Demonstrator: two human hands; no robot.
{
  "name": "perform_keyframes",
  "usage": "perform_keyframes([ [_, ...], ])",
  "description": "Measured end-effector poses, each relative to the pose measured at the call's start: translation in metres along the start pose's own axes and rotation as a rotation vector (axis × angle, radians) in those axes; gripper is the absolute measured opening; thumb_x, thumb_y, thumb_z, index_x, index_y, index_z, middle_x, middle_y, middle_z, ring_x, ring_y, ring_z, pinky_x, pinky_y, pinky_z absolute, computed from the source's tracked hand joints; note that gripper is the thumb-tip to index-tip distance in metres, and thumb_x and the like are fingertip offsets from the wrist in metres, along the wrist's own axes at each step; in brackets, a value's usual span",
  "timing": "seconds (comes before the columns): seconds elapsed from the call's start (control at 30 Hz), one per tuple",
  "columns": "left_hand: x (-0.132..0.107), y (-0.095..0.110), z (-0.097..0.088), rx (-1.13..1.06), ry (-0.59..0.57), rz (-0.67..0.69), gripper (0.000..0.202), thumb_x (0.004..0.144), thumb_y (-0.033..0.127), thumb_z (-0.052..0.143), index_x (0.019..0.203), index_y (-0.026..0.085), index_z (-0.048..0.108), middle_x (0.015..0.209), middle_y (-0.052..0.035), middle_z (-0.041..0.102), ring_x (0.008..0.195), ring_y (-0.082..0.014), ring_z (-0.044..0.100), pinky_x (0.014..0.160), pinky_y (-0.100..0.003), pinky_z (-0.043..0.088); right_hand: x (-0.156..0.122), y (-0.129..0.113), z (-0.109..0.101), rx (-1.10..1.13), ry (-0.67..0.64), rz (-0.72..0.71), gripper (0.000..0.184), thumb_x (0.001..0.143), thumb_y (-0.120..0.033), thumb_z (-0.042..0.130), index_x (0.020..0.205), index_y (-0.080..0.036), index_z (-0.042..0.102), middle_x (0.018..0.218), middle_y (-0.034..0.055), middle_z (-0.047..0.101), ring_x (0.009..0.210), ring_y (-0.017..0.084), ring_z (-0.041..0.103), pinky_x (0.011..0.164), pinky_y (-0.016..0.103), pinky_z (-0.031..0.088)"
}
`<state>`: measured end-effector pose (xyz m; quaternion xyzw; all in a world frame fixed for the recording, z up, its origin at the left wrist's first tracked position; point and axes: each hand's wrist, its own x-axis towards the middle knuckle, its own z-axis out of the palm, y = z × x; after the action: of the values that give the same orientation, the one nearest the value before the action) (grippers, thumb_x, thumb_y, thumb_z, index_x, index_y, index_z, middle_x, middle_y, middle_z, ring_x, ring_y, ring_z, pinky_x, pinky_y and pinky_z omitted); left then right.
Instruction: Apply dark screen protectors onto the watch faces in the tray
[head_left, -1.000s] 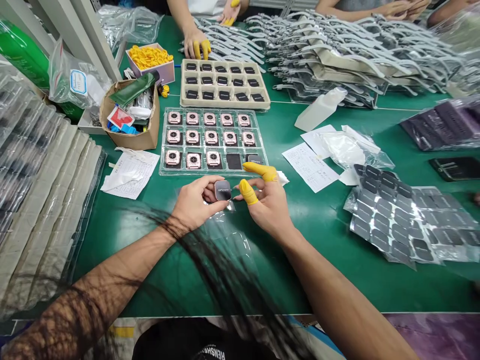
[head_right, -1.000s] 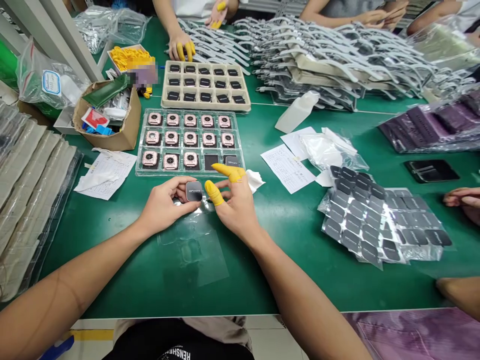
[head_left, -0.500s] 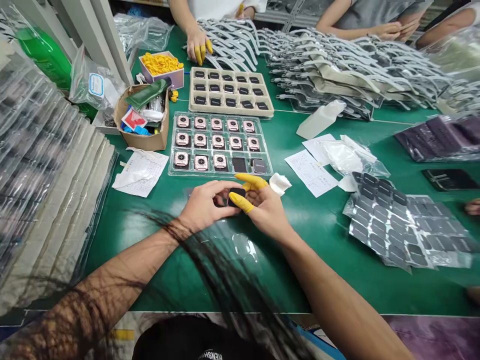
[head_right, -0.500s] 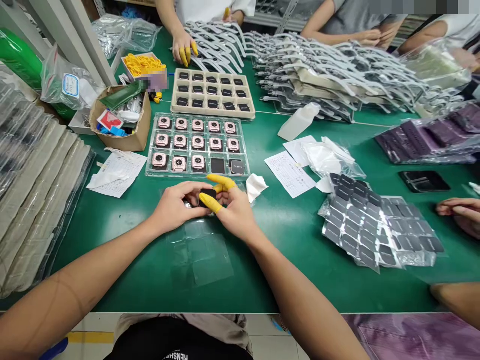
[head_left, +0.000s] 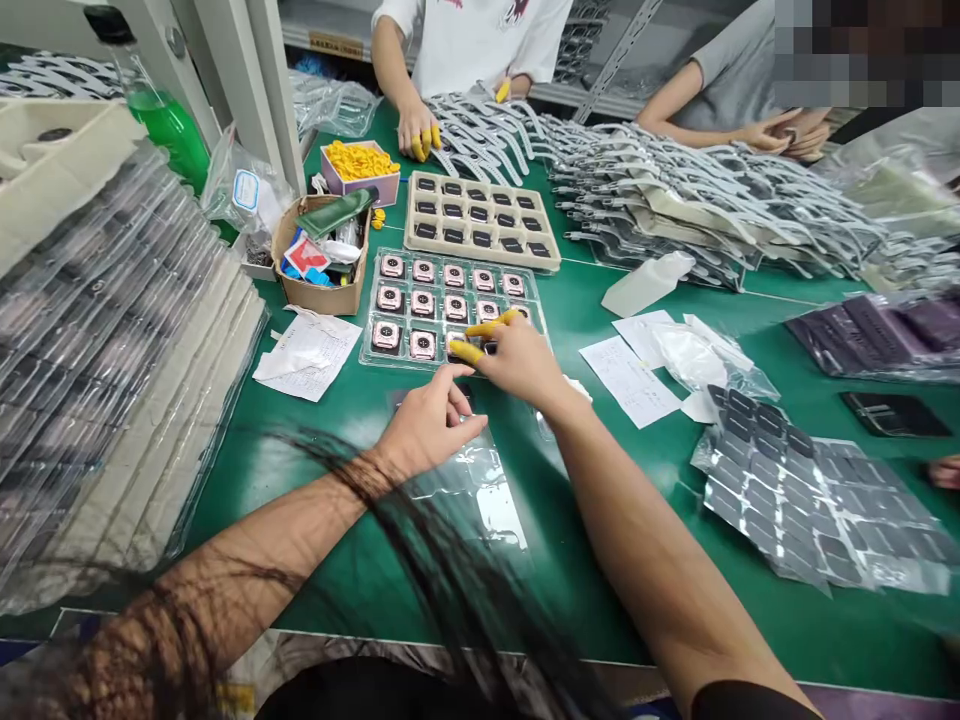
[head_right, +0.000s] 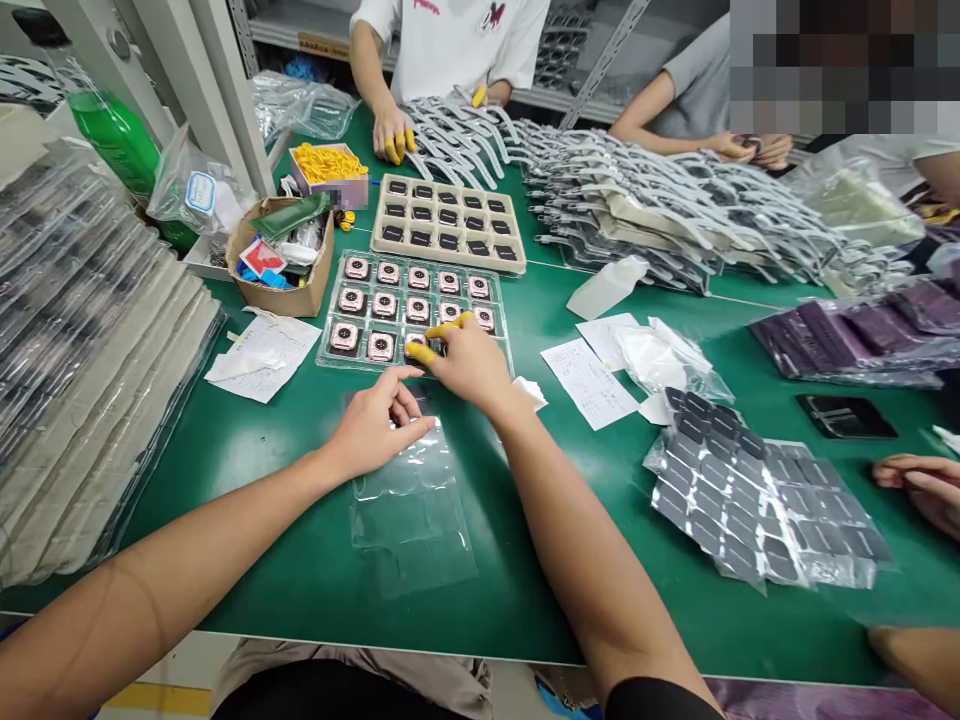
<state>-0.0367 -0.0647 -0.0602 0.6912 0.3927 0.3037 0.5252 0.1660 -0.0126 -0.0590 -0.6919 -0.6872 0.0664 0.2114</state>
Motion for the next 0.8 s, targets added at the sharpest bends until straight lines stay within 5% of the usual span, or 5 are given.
perform_keyframes([
  [0.2, 0.001, 0.002, 0.002, 0.01, 0.022, -0.013, 0.049, 0.086, 0.021, 0.075, 0.132, 0.023, 0.057, 0.086, 0.0015, 0.072, 0.074, -0.017, 0.071, 0.071, -0.031, 0.053, 0.007, -0.02, -0.001, 0.129, -0.07, 0.082, 0.035, 0.08, -0.05, 0.09, 0.097, -0.021, 0.082, 0.094, 0.0136, 0.075, 0.096, 0.035, 0.073, 0.092, 0.05, 0.059],
  [0.3, 0.002, 0.003, 0.002, -0.046, 0.081, -0.058, 0.054, 0.086, 0.022, 0.079, 0.134, 0.021, 0.053, 0.094, 0.0007, 0.072, 0.071, -0.0136, 0.07, 0.072, -0.029, 0.054, -0.004, -0.023, -0.016, 0.474, -0.118, 0.162, 0.034, 0.078, -0.048, 0.09, 0.097, -0.021, 0.08, 0.076, 0.0052, 0.076, 0.078, 0.027, 0.073, 0.087, 0.048, 0.061],
  [0.47, 0.004, 0.006, -0.003, -0.172, 0.158, -0.11, 0.09, 0.074, 0.033, 0.098, 0.145, 0.02, 0.045, 0.104, 0.0007, 0.068, 0.064, -0.0083, 0.067, 0.069, -0.026, 0.053, -0.06, -0.027, -0.029, 1.094, -0.024, 0.308, 0.042, 0.066, -0.05, 0.099, 0.093, -0.023, 0.082, 0.098, 0.0062, 0.085, 0.093, 0.026, 0.079, 0.093, 0.046, 0.066],
  [0.63, 0.003, 0.002, -0.006, -0.101, -0.007, -0.006, 0.069, 0.066, 0.028, 0.102, 0.126, 0.018, 0.071, 0.087, 0.0035, 0.065, 0.07, -0.0099, 0.063, 0.072, -0.025, 0.055, -0.101, -0.029, -0.018, 1.097, -0.009, 0.404, 0.039, 0.063, -0.048, 0.101, 0.089, -0.028, 0.081, 0.101, 0.0032, 0.082, 0.086, 0.024, 0.078, 0.083, 0.042, 0.067],
  [0.8, 0.005, 0.001, -0.008, -0.063, -0.004, 0.041, 0.064, 0.065, 0.026, 0.102, 0.124, 0.017, 0.08, 0.086, 0.0022, 0.066, 0.072, -0.0117, 0.066, 0.079, -0.028, 0.06, -0.096, -0.024, -0.012, 1.008, 0.003, 0.239, 0.027, 0.073, -0.049, 0.094, 0.081, -0.028, 0.08, 0.101, 0.0036, 0.073, 0.091, 0.022, 0.074, 0.091, 0.041, 0.065],
])
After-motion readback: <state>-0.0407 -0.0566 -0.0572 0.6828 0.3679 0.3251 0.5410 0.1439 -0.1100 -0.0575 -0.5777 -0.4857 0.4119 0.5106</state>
